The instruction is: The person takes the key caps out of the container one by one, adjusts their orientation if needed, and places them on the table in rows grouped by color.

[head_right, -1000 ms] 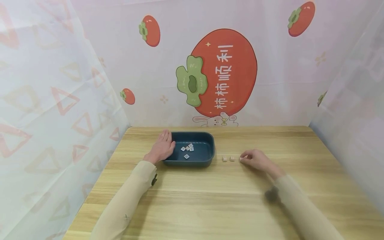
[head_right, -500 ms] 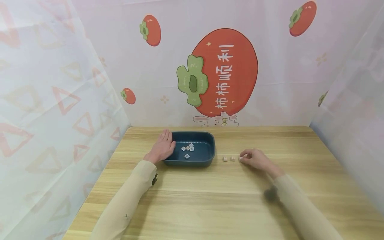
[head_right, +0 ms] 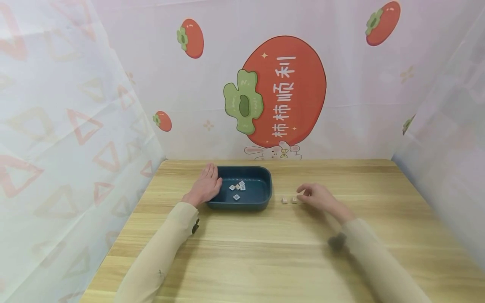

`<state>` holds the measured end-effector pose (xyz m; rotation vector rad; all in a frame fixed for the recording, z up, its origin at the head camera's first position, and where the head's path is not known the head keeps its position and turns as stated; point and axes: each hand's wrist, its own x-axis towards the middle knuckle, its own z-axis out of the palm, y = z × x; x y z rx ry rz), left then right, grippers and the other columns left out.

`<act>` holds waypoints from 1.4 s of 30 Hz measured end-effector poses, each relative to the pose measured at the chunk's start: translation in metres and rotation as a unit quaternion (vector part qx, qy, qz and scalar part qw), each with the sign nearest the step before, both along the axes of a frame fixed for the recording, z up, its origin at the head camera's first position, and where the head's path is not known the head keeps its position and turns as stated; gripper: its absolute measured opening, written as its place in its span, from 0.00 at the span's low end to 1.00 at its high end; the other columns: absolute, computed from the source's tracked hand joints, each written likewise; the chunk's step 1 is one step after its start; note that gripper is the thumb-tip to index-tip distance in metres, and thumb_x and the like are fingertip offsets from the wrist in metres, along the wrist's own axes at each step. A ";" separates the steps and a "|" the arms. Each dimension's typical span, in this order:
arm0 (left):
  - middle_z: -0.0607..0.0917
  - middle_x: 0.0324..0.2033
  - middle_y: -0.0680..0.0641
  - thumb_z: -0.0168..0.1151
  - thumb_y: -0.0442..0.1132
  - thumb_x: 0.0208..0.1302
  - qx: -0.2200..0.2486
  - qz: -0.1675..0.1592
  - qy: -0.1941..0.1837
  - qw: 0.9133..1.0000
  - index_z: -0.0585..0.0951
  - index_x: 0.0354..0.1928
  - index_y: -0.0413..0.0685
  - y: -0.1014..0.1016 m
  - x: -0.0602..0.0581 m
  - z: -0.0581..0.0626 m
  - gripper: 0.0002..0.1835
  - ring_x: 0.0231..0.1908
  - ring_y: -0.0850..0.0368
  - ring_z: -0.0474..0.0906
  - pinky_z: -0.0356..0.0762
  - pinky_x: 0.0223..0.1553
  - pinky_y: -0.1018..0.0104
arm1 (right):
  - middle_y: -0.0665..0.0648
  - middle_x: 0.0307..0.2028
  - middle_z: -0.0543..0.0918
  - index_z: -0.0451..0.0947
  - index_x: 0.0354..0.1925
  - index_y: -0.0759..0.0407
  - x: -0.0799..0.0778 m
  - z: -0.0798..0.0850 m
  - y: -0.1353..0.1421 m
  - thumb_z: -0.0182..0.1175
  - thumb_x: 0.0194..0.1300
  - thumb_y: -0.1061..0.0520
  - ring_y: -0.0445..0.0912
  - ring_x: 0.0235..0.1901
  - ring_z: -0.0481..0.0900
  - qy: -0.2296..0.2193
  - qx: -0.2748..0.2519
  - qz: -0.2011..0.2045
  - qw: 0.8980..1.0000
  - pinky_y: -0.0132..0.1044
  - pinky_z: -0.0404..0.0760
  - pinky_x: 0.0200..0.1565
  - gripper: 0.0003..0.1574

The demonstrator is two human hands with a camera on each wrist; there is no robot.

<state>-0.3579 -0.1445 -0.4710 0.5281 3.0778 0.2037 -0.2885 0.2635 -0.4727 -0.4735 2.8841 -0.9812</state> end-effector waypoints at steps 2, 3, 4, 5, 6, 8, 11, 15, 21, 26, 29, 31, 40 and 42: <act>0.43 0.78 0.39 0.31 0.52 0.77 0.001 0.000 -0.001 1.000 0.47 0.76 0.34 0.000 0.000 0.000 0.36 0.78 0.45 0.35 0.38 0.78 0.53 | 0.52 0.27 0.81 0.81 0.49 0.64 0.000 0.002 -0.005 0.63 0.65 0.52 0.40 0.25 0.73 0.005 0.000 0.004 1.000 0.31 0.72 0.26 0.19; 0.43 0.78 0.39 0.31 0.52 0.77 0.001 0.000 -0.002 1.000 0.47 0.76 0.34 0.000 0.000 0.000 0.36 0.78 0.45 0.35 0.38 0.78 0.53 | 0.52 0.28 0.81 0.81 0.50 0.64 0.000 0.004 -0.007 0.63 0.66 0.52 0.40 0.26 0.73 0.005 -0.001 0.006 1.000 0.31 0.72 0.26 0.19; 0.43 0.78 0.39 0.31 0.52 0.77 0.002 0.000 -0.004 1.000 0.47 0.76 0.34 0.000 0.000 0.000 0.36 0.78 0.45 0.35 0.38 0.78 0.53 | 0.52 0.29 0.81 0.80 0.50 0.64 0.001 0.005 -0.009 0.62 0.66 0.53 0.41 0.26 0.73 0.005 -0.003 0.007 1.000 0.32 0.72 0.26 0.19; 0.43 0.78 0.39 0.32 0.52 0.77 0.003 0.000 -0.005 1.000 0.47 0.76 0.34 0.000 0.000 0.000 0.36 0.78 0.45 0.35 0.38 0.78 0.53 | 0.52 0.29 0.81 0.80 0.50 0.64 0.001 0.006 -0.011 0.62 0.66 0.53 0.41 0.27 0.73 0.006 -0.003 0.006 1.000 0.32 0.72 0.27 0.20; 0.43 0.78 0.39 0.32 0.51 0.77 0.004 0.000 -0.007 1.000 0.46 0.76 0.34 0.000 0.000 0.001 0.36 0.78 0.45 0.34 0.37 0.78 0.53 | 0.53 0.30 0.82 0.80 0.51 0.64 0.001 0.007 -0.013 0.62 0.66 0.53 0.42 0.27 0.73 0.009 -0.005 0.005 1.000 0.32 0.72 0.27 0.20; 0.42 0.78 0.39 0.32 0.51 0.77 0.003 0.000 -0.009 1.000 0.46 0.76 0.34 0.000 0.000 0.001 0.36 0.78 0.45 0.34 0.37 0.78 0.54 | 0.54 0.31 0.82 0.79 0.52 0.65 0.001 0.009 -0.017 0.62 0.67 0.53 0.43 0.28 0.74 0.011 -0.012 0.003 1.000 0.33 0.73 0.27 0.20; 0.43 0.78 0.39 0.32 0.52 0.77 -0.001 0.000 -0.008 1.000 0.46 0.76 0.35 0.000 0.000 0.002 0.36 0.78 0.45 0.35 0.37 0.78 0.54 | 0.55 0.32 0.83 0.79 0.52 0.64 0.001 0.013 -0.023 0.62 0.67 0.53 0.44 0.28 0.74 0.015 -0.022 -0.004 1.000 0.32 0.74 0.27 0.20; 0.43 0.78 0.39 0.31 0.52 0.77 -0.004 0.000 -0.005 1.000 0.46 0.76 0.35 0.001 0.000 0.002 0.36 0.78 0.45 0.35 0.37 0.78 0.53 | 0.55 0.33 0.83 0.79 0.52 0.62 0.000 0.017 -0.031 0.62 0.67 0.53 0.43 0.27 0.75 0.026 -0.032 -0.003 0.999 0.32 0.76 0.25 0.19; 0.44 0.78 0.39 0.34 0.51 0.77 0.000 -0.002 0.002 1.000 0.48 0.76 0.34 0.001 0.000 0.001 0.35 0.78 0.44 0.36 0.37 0.78 0.53 | 0.56 0.33 0.84 0.80 0.51 0.58 -0.003 0.021 -0.044 0.62 0.66 0.52 0.44 0.25 0.76 0.030 -0.047 -0.005 0.998 0.34 0.77 0.23 0.17; 0.44 0.78 0.39 0.33 0.52 0.77 -0.007 -0.002 0.003 1.000 0.48 0.76 0.34 0.002 0.000 0.002 0.35 0.78 0.44 0.37 0.37 0.78 0.53 | 0.55 0.33 0.84 0.80 0.51 0.56 -0.006 0.025 -0.056 0.62 0.67 0.52 0.48 0.27 0.79 0.025 -0.061 -0.005 0.998 0.34 0.76 0.24 0.17; 0.44 0.78 0.38 0.33 0.52 0.77 -0.006 -0.001 0.003 1.000 0.48 0.76 0.34 0.003 0.000 0.002 0.35 0.78 0.44 0.37 0.37 0.78 0.53 | 0.55 0.33 0.84 0.80 0.52 0.58 -0.008 0.026 -0.062 0.62 0.67 0.52 0.49 0.28 0.80 0.023 -0.069 0.002 0.997 0.34 0.76 0.24 0.18; 0.44 0.78 0.38 0.33 0.52 0.77 -0.005 0.000 0.001 1.000 0.48 0.76 0.34 0.002 0.000 0.002 0.36 0.78 0.44 0.37 0.37 0.78 0.53 | 0.55 0.33 0.84 0.79 0.53 0.59 -0.009 0.027 -0.065 0.62 0.67 0.52 0.50 0.27 0.80 0.019 -0.075 0.007 0.997 0.35 0.77 0.24 0.19; 0.43 0.78 0.39 0.33 0.52 0.78 -0.006 0.001 -0.002 1.000 0.48 0.76 0.34 0.001 -0.001 0.001 0.36 0.78 0.45 0.35 0.36 0.78 0.54 | 0.55 0.34 0.84 0.80 0.54 0.59 -0.014 0.031 -0.085 0.61 0.68 0.51 0.50 0.27 0.81 0.021 -0.074 0.018 0.997 0.35 0.79 0.28 0.20; 0.43 0.78 0.39 0.33 0.52 0.77 -0.005 0.000 -0.001 1.000 0.48 0.76 0.34 0.001 -0.001 0.001 0.36 0.78 0.45 0.36 0.37 0.78 0.53 | 0.54 0.34 0.83 0.80 0.53 0.58 -0.015 0.031 -0.090 0.61 0.68 0.51 0.47 0.27 0.80 0.028 -0.068 0.021 0.997 0.35 0.78 0.29 0.19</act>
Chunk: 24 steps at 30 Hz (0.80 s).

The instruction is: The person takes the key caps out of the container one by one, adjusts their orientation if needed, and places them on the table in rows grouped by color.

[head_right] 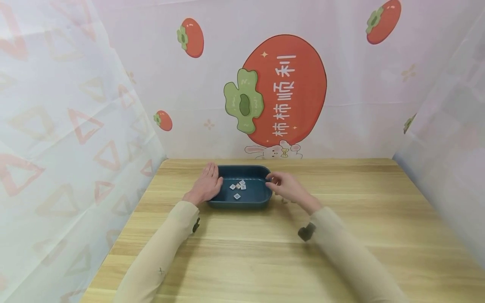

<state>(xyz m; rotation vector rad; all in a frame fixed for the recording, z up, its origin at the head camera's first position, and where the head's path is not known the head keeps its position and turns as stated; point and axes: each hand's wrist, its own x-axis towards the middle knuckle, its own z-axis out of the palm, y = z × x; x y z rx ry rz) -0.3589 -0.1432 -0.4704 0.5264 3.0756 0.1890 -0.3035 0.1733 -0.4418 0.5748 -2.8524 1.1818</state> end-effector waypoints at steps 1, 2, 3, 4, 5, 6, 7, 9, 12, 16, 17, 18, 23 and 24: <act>0.43 0.78 0.39 0.34 0.51 0.77 0.001 -0.001 0.000 1.000 0.48 0.76 0.34 0.000 0.000 0.000 0.36 0.78 0.45 0.36 0.37 0.78 0.53 | 0.54 0.34 0.83 0.80 0.53 0.59 -0.001 -0.001 -0.002 0.62 0.68 0.51 0.46 0.27 0.79 0.003 0.000 0.002 1.000 0.34 0.78 0.29 0.19; 0.44 0.78 0.38 0.34 0.52 0.77 0.002 -0.002 0.000 1.000 0.48 0.76 0.34 0.001 0.000 -0.001 0.36 0.78 0.45 0.36 0.37 0.78 0.53 | 0.54 0.34 0.83 0.80 0.53 0.59 -0.001 -0.001 -0.005 0.62 0.67 0.51 0.45 0.28 0.78 0.006 0.002 0.002 1.000 0.34 0.78 0.29 0.19; 0.44 0.78 0.38 0.34 0.52 0.77 0.004 -0.003 0.000 1.000 0.48 0.76 0.34 0.001 0.000 -0.001 0.36 0.78 0.45 0.36 0.37 0.78 0.53 | 0.54 0.34 0.83 0.80 0.53 0.58 -0.002 -0.001 -0.008 0.62 0.67 0.51 0.45 0.29 0.77 0.008 0.000 0.001 1.000 0.34 0.78 0.29 0.19; 0.44 0.78 0.38 0.34 0.51 0.77 0.004 -0.003 0.001 1.000 0.48 0.76 0.34 0.001 -0.001 -0.001 0.36 0.78 0.45 0.36 0.37 0.78 0.53 | 0.54 0.34 0.82 0.80 0.52 0.58 -0.003 -0.001 -0.011 0.62 0.67 0.51 0.45 0.29 0.77 0.009 -0.001 0.002 1.000 0.34 0.78 0.29 0.18; 0.44 0.78 0.38 0.34 0.51 0.77 0.005 -0.003 0.000 1.000 0.48 0.76 0.34 0.001 -0.001 -0.001 0.35 0.78 0.45 0.36 0.37 0.78 0.53 | 0.54 0.33 0.82 0.80 0.53 0.58 -0.005 -0.001 -0.014 0.61 0.67 0.51 0.45 0.29 0.77 0.010 -0.002 0.005 1.000 0.34 0.79 0.29 0.18; 0.44 0.78 0.38 0.33 0.51 0.77 0.004 -0.003 -0.001 1.000 0.48 0.76 0.34 0.001 0.000 0.000 0.35 0.78 0.45 0.36 0.37 0.78 0.53 | 0.54 0.33 0.82 0.80 0.53 0.58 -0.007 -0.001 -0.017 0.61 0.67 0.51 0.45 0.29 0.77 0.011 -0.002 0.007 1.000 0.34 0.79 0.30 0.19; 0.43 0.78 0.38 0.33 0.51 0.78 0.004 -0.002 -0.002 1.000 0.47 0.76 0.34 0.002 0.000 0.000 0.35 0.78 0.45 0.36 0.37 0.78 0.53 | 0.54 0.32 0.82 0.80 0.53 0.58 -0.009 -0.001 -0.020 0.61 0.68 0.51 0.45 0.28 0.77 0.008 -0.003 0.010 1.000 0.35 0.80 0.30 0.19; 0.43 0.78 0.39 0.33 0.52 0.78 0.001 -0.001 -0.004 1.000 0.47 0.76 0.34 0.002 0.000 0.001 0.35 0.78 0.45 0.35 0.37 0.78 0.54 | 0.54 0.31 0.82 0.79 0.53 0.58 -0.013 -0.001 -0.026 0.61 0.68 0.51 0.45 0.26 0.78 0.003 -0.004 0.016 1.000 0.35 0.81 0.30 0.19; 0.43 0.78 0.39 0.32 0.52 0.78 -0.001 0.000 -0.006 1.000 0.47 0.76 0.35 0.001 0.001 0.002 0.36 0.78 0.45 0.35 0.37 0.78 0.53 | 0.55 0.31 0.81 0.79 0.54 0.59 -0.018 -0.001 -0.035 0.61 0.68 0.52 0.44 0.25 0.78 -0.005 0.000 0.026 1.000 0.35 0.80 0.31 0.19; 0.43 0.78 0.39 0.31 0.53 0.77 -0.003 -0.003 -0.004 1.000 0.46 0.76 0.35 0.001 0.001 0.001 0.36 0.78 0.45 0.35 0.37 0.78 0.53 | 0.56 0.32 0.81 0.78 0.55 0.59 -0.021 0.000 -0.043 0.61 0.68 0.52 0.44 0.25 0.78 -0.018 0.000 0.033 0.999 0.34 0.80 0.30 0.20; 0.43 0.78 0.39 0.31 0.53 0.77 -0.003 -0.003 -0.002 1.000 0.47 0.76 0.35 0.001 0.000 0.001 0.36 0.78 0.45 0.35 0.37 0.78 0.53 | 0.56 0.32 0.81 0.78 0.55 0.59 -0.023 -0.001 -0.045 0.61 0.68 0.52 0.45 0.26 0.78 -0.021 0.000 0.035 0.999 0.34 0.80 0.30 0.21; 0.43 0.78 0.39 0.31 0.53 0.77 -0.002 -0.002 -0.001 1.000 0.47 0.76 0.35 0.000 0.000 0.001 0.36 0.78 0.45 0.36 0.37 0.78 0.53 | 0.56 0.33 0.81 0.78 0.55 0.59 -0.024 -0.001 -0.047 0.61 0.68 0.52 0.45 0.26 0.78 -0.025 0.000 0.037 0.999 0.34 0.80 0.30 0.21; 0.44 0.78 0.39 0.31 0.54 0.77 -0.002 -0.002 0.002 1.000 0.48 0.76 0.35 -0.001 0.000 0.000 0.36 0.78 0.45 0.36 0.38 0.78 0.53 | 0.55 0.34 0.81 0.77 0.57 0.57 -0.031 -0.007 -0.055 0.61 0.68 0.51 0.46 0.29 0.77 -0.047 0.015 0.040 0.998 0.34 0.80 0.33 0.22; 0.44 0.78 0.39 0.31 0.54 0.77 -0.002 -0.002 0.001 1.000 0.47 0.76 0.35 -0.001 0.000 -0.001 0.36 0.78 0.45 0.36 0.38 0.78 0.53 | 0.55 0.34 0.80 0.77 0.57 0.57 -0.033 -0.008 -0.057 0.61 0.68 0.51 0.46 0.30 0.77 -0.051 0.020 0.040 0.998 0.33 0.80 0.33 0.22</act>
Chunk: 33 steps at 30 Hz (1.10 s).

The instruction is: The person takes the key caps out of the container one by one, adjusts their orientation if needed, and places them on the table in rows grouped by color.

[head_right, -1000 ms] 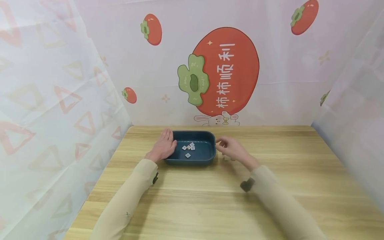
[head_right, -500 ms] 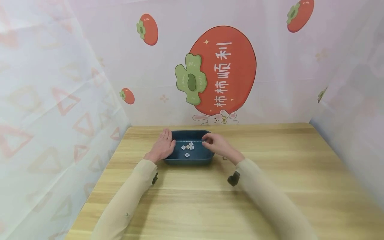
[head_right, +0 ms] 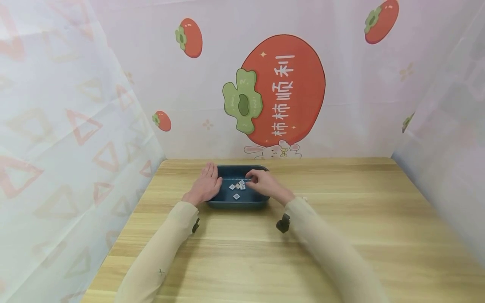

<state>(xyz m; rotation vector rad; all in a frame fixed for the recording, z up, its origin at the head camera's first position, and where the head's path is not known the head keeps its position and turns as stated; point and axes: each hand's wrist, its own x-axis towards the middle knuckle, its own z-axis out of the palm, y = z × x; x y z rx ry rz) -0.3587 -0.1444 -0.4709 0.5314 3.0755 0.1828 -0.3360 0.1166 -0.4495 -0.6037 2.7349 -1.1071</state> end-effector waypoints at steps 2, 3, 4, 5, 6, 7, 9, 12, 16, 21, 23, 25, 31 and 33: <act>0.43 0.78 0.39 0.31 0.54 0.77 0.000 0.000 -0.002 1.000 0.47 0.76 0.35 0.000 0.000 0.000 0.37 0.78 0.45 0.36 0.38 0.78 0.53 | 0.55 0.35 0.80 0.77 0.58 0.58 -0.002 -0.002 -0.003 0.61 0.68 0.52 0.46 0.30 0.77 -0.005 0.004 0.003 1.000 0.33 0.80 0.34 0.23; 0.43 0.78 0.39 0.31 0.54 0.77 0.001 0.000 -0.003 1.000 0.47 0.76 0.35 0.000 0.000 0.000 0.36 0.78 0.45 0.35 0.37 0.78 0.53 | 0.56 0.35 0.80 0.76 0.58 0.59 -0.003 -0.001 -0.004 0.61 0.68 0.53 0.46 0.30 0.77 -0.004 0.005 0.005 1.000 0.33 0.80 0.34 0.22; 0.43 0.78 0.39 0.31 0.53 0.77 0.002 0.000 -0.004 1.000 0.47 0.76 0.35 0.000 0.000 0.000 0.36 0.78 0.45 0.35 0.37 0.78 0.53 | 0.56 0.35 0.81 0.76 0.58 0.59 -0.004 -0.001 -0.006 0.61 0.68 0.53 0.46 0.29 0.77 -0.005 0.005 0.006 1.000 0.34 0.80 0.34 0.22; 0.43 0.78 0.39 0.31 0.53 0.77 0.005 0.000 -0.004 1.000 0.47 0.76 0.35 0.000 0.000 -0.001 0.36 0.78 0.45 0.35 0.37 0.78 0.53 | 0.56 0.35 0.81 0.76 0.58 0.59 -0.004 -0.002 -0.008 0.61 0.68 0.54 0.46 0.29 0.77 -0.007 0.004 0.006 1.000 0.34 0.80 0.34 0.22; 0.43 0.78 0.39 0.32 0.53 0.77 0.006 0.000 -0.003 1.000 0.47 0.76 0.35 0.000 0.000 -0.001 0.36 0.78 0.45 0.35 0.37 0.78 0.53 | 0.57 0.34 0.81 0.76 0.58 0.59 -0.005 -0.002 -0.010 0.61 0.68 0.54 0.46 0.28 0.78 -0.010 0.002 0.006 1.000 0.34 0.81 0.34 0.22; 0.43 0.78 0.39 0.32 0.53 0.77 0.008 0.001 -0.004 1.000 0.47 0.76 0.35 0.000 0.000 -0.002 0.36 0.78 0.45 0.35 0.37 0.78 0.53 | 0.57 0.34 0.81 0.76 0.58 0.59 -0.006 -0.002 -0.012 0.61 0.68 0.54 0.46 0.28 0.78 -0.013 0.000 0.005 1.000 0.34 0.80 0.34 0.22; 0.43 0.78 0.39 0.33 0.52 0.77 0.008 0.003 -0.004 1.000 0.47 0.76 0.35 0.000 0.000 -0.002 0.36 0.78 0.45 0.35 0.37 0.78 0.53 | 0.57 0.34 0.81 0.76 0.58 0.59 -0.007 -0.003 -0.016 0.61 0.68 0.54 0.46 0.28 0.79 -0.020 0.000 0.005 1.000 0.34 0.81 0.34 0.22; 0.43 0.78 0.40 0.32 0.53 0.77 0.006 0.005 -0.004 1.000 0.47 0.76 0.35 -0.001 0.000 -0.003 0.36 0.78 0.45 0.35 0.36 0.78 0.53 | 0.57 0.34 0.81 0.76 0.57 0.58 -0.009 -0.005 -0.021 0.60 0.69 0.53 0.46 0.27 0.80 -0.030 0.003 -0.001 1.000 0.34 0.81 0.33 0.21; 0.43 0.78 0.40 0.29 0.54 0.77 0.005 0.003 0.000 1.000 0.48 0.76 0.35 -0.001 -0.001 -0.004 0.37 0.78 0.46 0.35 0.36 0.78 0.53 | 0.57 0.34 0.81 0.77 0.56 0.57 -0.011 -0.007 -0.027 0.61 0.68 0.53 0.46 0.26 0.79 -0.034 0.006 -0.010 0.999 0.34 0.80 0.33 0.20; 0.42 0.78 0.40 0.30 0.54 0.77 0.004 0.004 -0.001 1.000 0.47 0.76 0.36 0.000 -0.001 -0.003 0.37 0.78 0.46 0.34 0.36 0.78 0.54 | 0.56 0.33 0.80 0.78 0.55 0.57 -0.015 -0.013 -0.034 0.61 0.68 0.52 0.46 0.27 0.78 -0.046 0.016 -0.010 0.999 0.33 0.80 0.32 0.19; 0.42 0.78 0.40 0.31 0.54 0.77 0.009 0.003 -0.003 1.000 0.47 0.76 0.35 0.000 -0.001 -0.003 0.36 0.78 0.46 0.34 0.36 0.78 0.53 | 0.56 0.34 0.80 0.78 0.55 0.57 -0.018 -0.016 -0.037 0.62 0.68 0.52 0.46 0.27 0.78 -0.046 0.017 -0.009 0.999 0.33 0.81 0.32 0.19; 0.42 0.78 0.39 0.32 0.52 0.77 0.012 0.003 -0.003 1.000 0.47 0.76 0.35 0.000 -0.001 -0.002 0.36 0.78 0.46 0.34 0.36 0.78 0.53 | 0.56 0.34 0.81 0.79 0.54 0.58 -0.020 -0.019 -0.039 0.63 0.67 0.52 0.46 0.28 0.77 -0.037 0.021 -0.007 0.999 0.33 0.80 0.32 0.19; 0.42 0.78 0.39 0.29 0.53 0.78 0.011 0.003 -0.006 1.000 0.46 0.76 0.35 0.000 0.000 -0.001 0.36 0.78 0.46 0.34 0.35 0.78 0.54 | 0.56 0.36 0.83 0.81 0.51 0.57 -0.025 -0.023 -0.046 0.62 0.67 0.52 0.46 0.30 0.77 -0.023 0.049 -0.016 0.998 0.34 0.78 0.33 0.17; 0.42 0.78 0.39 0.29 0.53 0.78 0.011 0.003 -0.007 1.000 0.45 0.76 0.35 -0.001 0.000 -0.001 0.36 0.78 0.46 0.34 0.35 0.78 0.54 | 0.56 0.38 0.84 0.81 0.51 0.57 -0.026 -0.024 -0.049 0.63 0.67 0.52 0.47 0.31 0.78 -0.023 0.053 -0.023 0.998 0.35 0.80 0.36 0.17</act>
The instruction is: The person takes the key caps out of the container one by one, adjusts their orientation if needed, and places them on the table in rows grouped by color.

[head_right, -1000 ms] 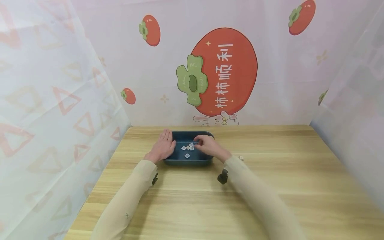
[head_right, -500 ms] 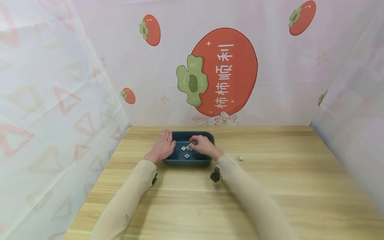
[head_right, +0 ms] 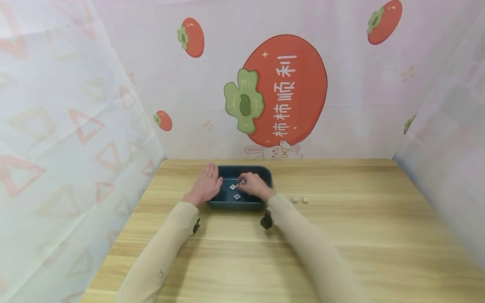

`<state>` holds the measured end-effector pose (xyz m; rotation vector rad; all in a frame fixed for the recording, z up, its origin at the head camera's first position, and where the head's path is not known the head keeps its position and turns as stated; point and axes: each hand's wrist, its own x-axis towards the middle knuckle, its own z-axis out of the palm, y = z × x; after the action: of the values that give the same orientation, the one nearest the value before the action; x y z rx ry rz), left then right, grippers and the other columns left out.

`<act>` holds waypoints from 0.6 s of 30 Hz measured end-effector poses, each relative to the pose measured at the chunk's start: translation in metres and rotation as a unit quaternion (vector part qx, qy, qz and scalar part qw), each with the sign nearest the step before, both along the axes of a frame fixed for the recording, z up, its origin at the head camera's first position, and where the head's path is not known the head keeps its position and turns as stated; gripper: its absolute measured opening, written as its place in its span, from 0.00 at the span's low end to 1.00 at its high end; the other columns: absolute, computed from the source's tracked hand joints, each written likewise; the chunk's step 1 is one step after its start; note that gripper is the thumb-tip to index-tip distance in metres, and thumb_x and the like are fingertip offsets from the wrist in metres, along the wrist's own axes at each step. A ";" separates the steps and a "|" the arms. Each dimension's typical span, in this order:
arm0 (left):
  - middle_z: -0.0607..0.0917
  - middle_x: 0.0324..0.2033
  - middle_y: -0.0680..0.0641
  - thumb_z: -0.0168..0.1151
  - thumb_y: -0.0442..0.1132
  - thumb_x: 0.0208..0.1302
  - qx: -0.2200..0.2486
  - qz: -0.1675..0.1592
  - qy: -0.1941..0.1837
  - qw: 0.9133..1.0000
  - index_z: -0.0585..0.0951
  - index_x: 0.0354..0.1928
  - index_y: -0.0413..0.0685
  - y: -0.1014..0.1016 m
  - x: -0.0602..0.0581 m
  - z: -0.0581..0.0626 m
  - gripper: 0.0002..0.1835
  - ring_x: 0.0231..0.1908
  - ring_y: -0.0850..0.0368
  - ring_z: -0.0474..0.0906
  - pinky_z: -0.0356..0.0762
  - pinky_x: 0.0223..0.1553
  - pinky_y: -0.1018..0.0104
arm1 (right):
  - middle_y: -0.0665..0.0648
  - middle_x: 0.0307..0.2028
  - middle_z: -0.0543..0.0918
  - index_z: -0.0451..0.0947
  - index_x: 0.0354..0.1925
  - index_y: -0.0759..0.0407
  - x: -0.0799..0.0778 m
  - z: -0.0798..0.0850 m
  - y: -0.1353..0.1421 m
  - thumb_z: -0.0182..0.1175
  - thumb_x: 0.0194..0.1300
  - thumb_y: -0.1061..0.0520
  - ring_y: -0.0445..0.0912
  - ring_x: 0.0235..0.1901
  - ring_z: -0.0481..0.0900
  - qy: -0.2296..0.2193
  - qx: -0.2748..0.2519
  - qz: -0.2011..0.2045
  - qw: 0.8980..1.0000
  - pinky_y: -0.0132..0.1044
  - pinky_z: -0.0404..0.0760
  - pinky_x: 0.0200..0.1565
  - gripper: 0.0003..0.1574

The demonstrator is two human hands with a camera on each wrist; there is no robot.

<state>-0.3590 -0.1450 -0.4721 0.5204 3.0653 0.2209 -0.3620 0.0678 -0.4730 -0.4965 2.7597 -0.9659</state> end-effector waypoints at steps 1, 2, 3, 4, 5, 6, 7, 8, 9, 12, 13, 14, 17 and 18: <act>0.42 0.78 0.39 0.29 0.52 0.78 0.002 0.000 0.001 1.000 0.46 0.76 0.35 0.001 0.000 0.000 0.36 0.78 0.46 0.34 0.35 0.78 0.54 | 0.56 0.40 0.84 0.81 0.51 0.57 0.000 0.000 -0.001 0.62 0.67 0.52 0.47 0.32 0.78 0.001 0.002 -0.003 1.000 0.36 0.80 0.38 0.17; 0.43 0.78 0.39 0.30 0.52 0.78 0.003 -0.001 0.002 1.000 0.46 0.76 0.35 0.001 0.000 0.000 0.35 0.78 0.45 0.34 0.35 0.78 0.54 | 0.57 0.41 0.84 0.81 0.51 0.57 0.000 0.000 -0.002 0.62 0.67 0.52 0.47 0.33 0.78 0.000 0.002 -0.007 1.000 0.37 0.81 0.39 0.17; 0.43 0.78 0.39 0.30 0.52 0.78 0.005 -0.001 0.002 1.000 0.46 0.76 0.35 0.001 0.000 0.000 0.35 0.78 0.45 0.34 0.35 0.78 0.54 | 0.57 0.42 0.85 0.81 0.51 0.57 -0.001 0.000 -0.002 0.62 0.66 0.52 0.48 0.34 0.78 0.001 0.003 -0.010 1.000 0.38 0.81 0.41 0.17; 0.43 0.78 0.39 0.30 0.52 0.78 0.005 -0.001 0.003 1.000 0.46 0.76 0.34 0.001 0.000 0.000 0.35 0.78 0.46 0.34 0.35 0.78 0.54 | 0.57 0.43 0.85 0.81 0.50 0.57 -0.001 0.000 -0.004 0.62 0.66 0.52 0.48 0.35 0.78 0.002 0.004 -0.012 1.000 0.39 0.81 0.43 0.17; 0.43 0.78 0.39 0.31 0.51 0.78 0.005 -0.002 0.003 1.000 0.46 0.76 0.34 0.001 0.000 0.000 0.35 0.78 0.45 0.34 0.35 0.78 0.54 | 0.57 0.43 0.85 0.81 0.50 0.58 -0.001 0.000 -0.005 0.62 0.66 0.52 0.48 0.36 0.78 0.001 0.004 -0.015 1.000 0.40 0.81 0.44 0.17; 0.43 0.78 0.39 0.30 0.51 0.78 0.004 -0.003 0.003 1.000 0.46 0.76 0.34 0.001 0.000 0.000 0.35 0.78 0.46 0.34 0.35 0.78 0.54 | 0.57 0.44 0.85 0.81 0.50 0.57 -0.002 0.000 -0.006 0.62 0.66 0.52 0.48 0.36 0.78 0.001 0.006 -0.018 1.000 0.41 0.81 0.45 0.16; 0.43 0.78 0.38 0.30 0.52 0.78 0.003 -0.004 0.003 1.000 0.46 0.76 0.34 0.001 0.000 0.000 0.35 0.78 0.45 0.34 0.35 0.78 0.54 | 0.57 0.44 0.85 0.82 0.50 0.58 -0.002 0.000 -0.008 0.62 0.66 0.52 0.48 0.36 0.79 0.001 0.007 -0.022 1.000 0.41 0.81 0.45 0.16; 0.43 0.78 0.39 0.30 0.52 0.78 0.002 -0.004 0.002 1.000 0.46 0.76 0.34 0.001 0.000 0.000 0.35 0.78 0.46 0.34 0.35 0.78 0.54 | 0.57 0.44 0.85 0.82 0.50 0.58 -0.002 -0.001 -0.009 0.62 0.66 0.53 0.48 0.37 0.79 0.001 0.010 -0.025 1.000 0.42 0.81 0.46 0.16; 0.43 0.78 0.39 0.30 0.52 0.78 0.003 -0.004 0.002 1.000 0.46 0.76 0.34 0.000 0.000 0.000 0.35 0.78 0.46 0.34 0.35 0.78 0.54 | 0.57 0.44 0.85 0.82 0.49 0.57 -0.003 -0.002 -0.010 0.63 0.66 0.52 0.48 0.36 0.79 0.001 0.013 -0.028 1.000 0.41 0.81 0.45 0.16; 0.43 0.78 0.39 0.31 0.51 0.78 0.010 -0.003 0.005 1.000 0.47 0.76 0.34 0.000 0.000 -0.001 0.35 0.78 0.45 0.34 0.35 0.78 0.54 | 0.57 0.43 0.85 0.82 0.49 0.57 -0.004 -0.004 -0.011 0.63 0.66 0.52 0.47 0.36 0.79 0.002 0.024 -0.034 0.999 0.40 0.81 0.44 0.16; 0.43 0.78 0.39 0.31 0.51 0.78 0.012 -0.003 0.006 1.000 0.48 0.76 0.34 0.000 0.000 -0.001 0.35 0.78 0.45 0.34 0.35 0.78 0.54 | 0.57 0.43 0.85 0.82 0.49 0.57 -0.004 -0.004 -0.011 0.63 0.66 0.52 0.47 0.36 0.78 0.001 0.026 -0.035 0.999 0.40 0.81 0.44 0.16; 0.44 0.78 0.38 0.32 0.51 0.78 0.014 -0.003 0.008 1.000 0.48 0.76 0.34 0.001 0.000 -0.002 0.35 0.78 0.45 0.35 0.35 0.78 0.53 | 0.57 0.43 0.85 0.82 0.49 0.57 -0.004 -0.004 -0.011 0.63 0.66 0.52 0.47 0.35 0.78 -0.002 0.028 -0.035 0.999 0.39 0.81 0.42 0.16; 0.44 0.78 0.39 0.32 0.51 0.78 0.009 -0.002 0.008 1.000 0.47 0.76 0.34 0.001 0.000 -0.002 0.35 0.78 0.46 0.35 0.35 0.78 0.54 | 0.56 0.42 0.84 0.82 0.49 0.57 -0.004 -0.004 -0.011 0.62 0.66 0.51 0.47 0.35 0.78 -0.005 0.032 -0.032 0.999 0.38 0.80 0.41 0.16; 0.44 0.78 0.39 0.32 0.51 0.78 0.008 -0.002 0.008 1.000 0.47 0.76 0.34 0.001 0.000 -0.001 0.35 0.78 0.46 0.35 0.35 0.78 0.54 | 0.56 0.41 0.84 0.82 0.49 0.57 -0.004 -0.005 -0.011 0.62 0.66 0.51 0.47 0.35 0.78 -0.006 0.034 -0.030 0.999 0.37 0.79 0.41 0.16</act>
<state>-0.3594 -0.1441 -0.4733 0.5306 3.0795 0.2420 -0.3662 0.0567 -0.4780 -0.3980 2.8010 -0.8816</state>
